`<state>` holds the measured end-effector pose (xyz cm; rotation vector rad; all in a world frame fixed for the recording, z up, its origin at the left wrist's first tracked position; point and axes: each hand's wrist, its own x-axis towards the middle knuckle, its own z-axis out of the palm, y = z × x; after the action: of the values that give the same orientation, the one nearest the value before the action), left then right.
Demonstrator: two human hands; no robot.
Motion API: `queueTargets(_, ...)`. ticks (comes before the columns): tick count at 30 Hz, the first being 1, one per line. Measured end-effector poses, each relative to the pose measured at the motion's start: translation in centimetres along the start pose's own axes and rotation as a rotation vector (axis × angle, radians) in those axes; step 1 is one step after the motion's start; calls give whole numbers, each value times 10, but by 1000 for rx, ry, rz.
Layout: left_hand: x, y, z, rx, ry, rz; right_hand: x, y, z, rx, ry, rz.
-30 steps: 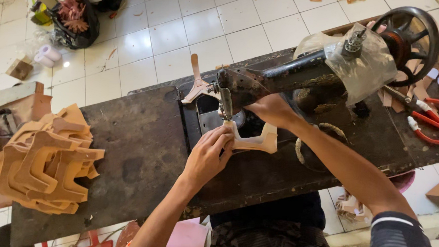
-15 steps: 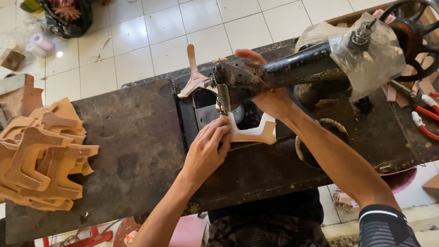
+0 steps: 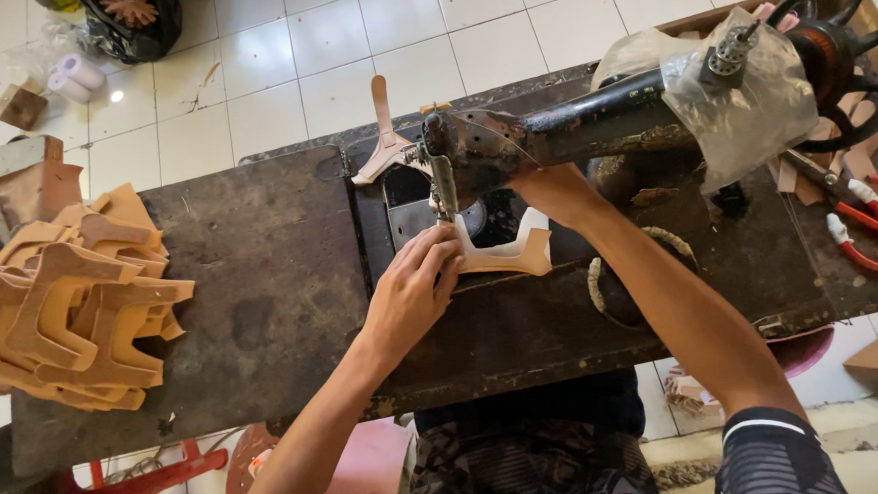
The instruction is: The person uses a sewing machine to stitch together light-colored shoe components. They repeatedly place parts under the needle, guide them through the machine, and trim excess thread with scissors. Finished pieces are set aside on the table.
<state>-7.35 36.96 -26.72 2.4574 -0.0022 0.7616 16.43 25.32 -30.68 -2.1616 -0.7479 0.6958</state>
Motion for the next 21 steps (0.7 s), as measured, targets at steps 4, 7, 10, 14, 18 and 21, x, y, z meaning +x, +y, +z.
queueTargets(4,1,0,1,21,0,-5,-9,0,-4,127,-79,-52)
queueTargets(7,0,-1,1,43,-1,24,-14,-5,-6,-122,-111,-204)
queueTargets(10,1,-2,2,43,4,36,-12,-3,-4,18,-88,-273)
queueTargets(14,1,-3,4,48,1,36,-4,6,1,-163,-90,-460)
queueTargets(18,2,-4,5,78,6,66,-2,8,6,-48,-61,-450)
queueTargets(21,2,-4,5,44,-5,22,-5,4,10,389,-94,-193)
